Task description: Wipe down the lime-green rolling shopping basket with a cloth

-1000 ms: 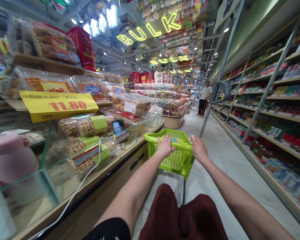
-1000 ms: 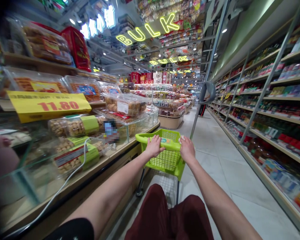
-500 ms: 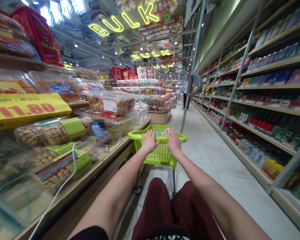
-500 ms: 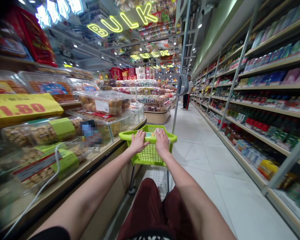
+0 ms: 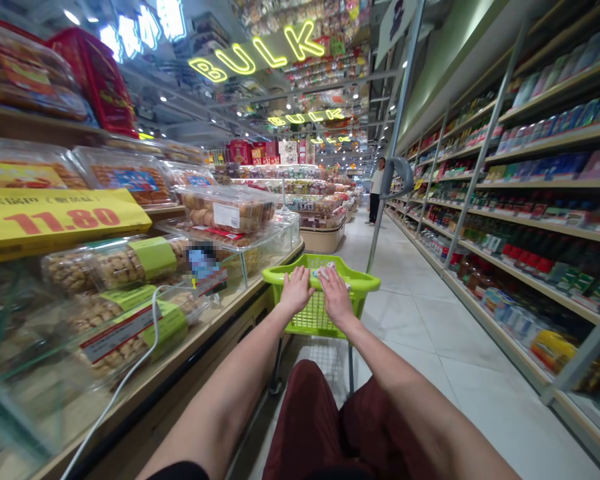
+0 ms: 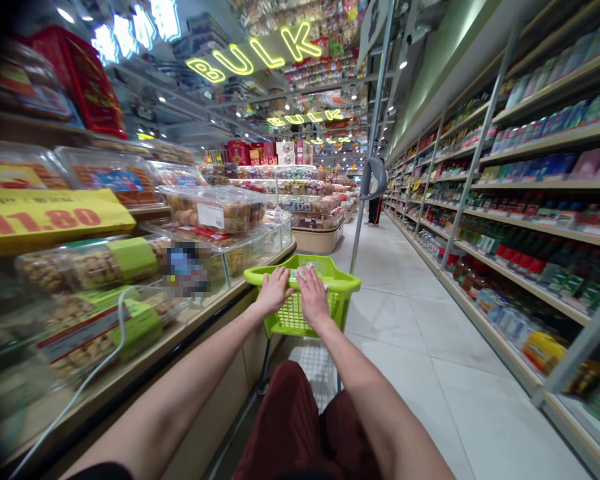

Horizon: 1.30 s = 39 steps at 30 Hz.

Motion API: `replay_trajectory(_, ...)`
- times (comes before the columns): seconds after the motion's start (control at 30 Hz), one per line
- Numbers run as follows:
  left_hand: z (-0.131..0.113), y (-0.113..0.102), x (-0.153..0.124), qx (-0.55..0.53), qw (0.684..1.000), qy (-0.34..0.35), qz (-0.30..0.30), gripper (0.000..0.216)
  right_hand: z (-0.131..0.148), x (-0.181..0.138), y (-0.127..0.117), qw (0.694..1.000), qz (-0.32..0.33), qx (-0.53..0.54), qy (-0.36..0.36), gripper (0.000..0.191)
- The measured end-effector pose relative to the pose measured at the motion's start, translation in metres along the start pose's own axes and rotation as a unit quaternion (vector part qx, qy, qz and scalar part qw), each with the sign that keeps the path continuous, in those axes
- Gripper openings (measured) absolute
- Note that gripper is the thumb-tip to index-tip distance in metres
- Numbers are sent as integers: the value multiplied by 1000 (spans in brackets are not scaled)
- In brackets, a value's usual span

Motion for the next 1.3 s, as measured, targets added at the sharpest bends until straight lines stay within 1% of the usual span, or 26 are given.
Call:
replay_trajectory(0.07,12,-2,-3,0,1000,-21,-10,50,-15,-10,-5,1000,-2,-12,4,53)
replay_trajectory(0.17,30,-2,-6,-5,998,-58,-25,50,-45,-26,-20,998,-32,-20,44,54)
replay_trajectory(0.23,35,0,-8,-4,997,-61,-36,49,-51,-29,-23,996,-50,-17,66,57)
replay_trajectory(0.3,36,1,-9,0,998,-55,-43,46,-38,-24,-16,997,-48,-7,56,59)
replay_trajectory(0.4,37,0,-11,7,998,-44,-37,43,6,-5,6,1000,-9,-1,-18,55)
replay_trajectory(0.47,40,-2,-14,15,999,-38,-29,44,29,3,17,998,16,-13,-65,51)
replay_trajectory(0.53,46,-4,-17,24,999,-31,-29,46,34,2,20,995,30,-31,-94,47)
replay_trajectory(0.6,53,-4,-20,30,999,-25,-34,49,22,-7,15,991,43,-46,-114,47)
replay_trajectory(0.67,57,-1,-23,34,998,-24,-40,52,-1,-20,5,991,43,-61,-109,49)
replay_trajectory(0.77,59,4,-24,30,997,-48,-51,55,-36,-35,-15,996,-2,-77,-40,53)
replay_trajectory(0.83,57,7,-24,24,996,-63,-53,59,-42,-35,-19,997,-35,-75,-5,55)
replay_trajectory(0.87,55,8,-24,22,996,-69,-50,62,-37,-32,-17,997,-44,-71,-3,55)
replay_trajectory(0.93,52,10,-25,20,996,-77,-38,66,-15,-21,-5,997,-40,-62,-27,55)
replay_trajectory(1.03,50,9,-25,25,997,-78,-18,67,27,-3,16,994,-5,-58,-88,51)
replay_trajectory(1.1,52,8,-26,34,997,-70,-10,67,38,2,22,992,12,-64,-104,49)
replay_trajectory(1.17,54,8,-27,41,997,-64,-11,65,30,0,19,993,16,-73,-92,48)
replay_trajectory(1.23,56,8,-27,42,997,-63,-14,65,7,-8,9,995,8,-78,-62,49)
replay_trajectory(1.3,56,9,-26,37,997,-65,-15,67,-21,-17,-5,997,-12,-78,-16,51)
Point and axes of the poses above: each hand's wrist, its own x-axis towards the middle knuckle, its own y-axis out of the palm, z = x × y, the point moved 7 cm from there along x, towards the middle knuckle, and after that the axes turned 13 degrees about z, right-handed, at the moved point
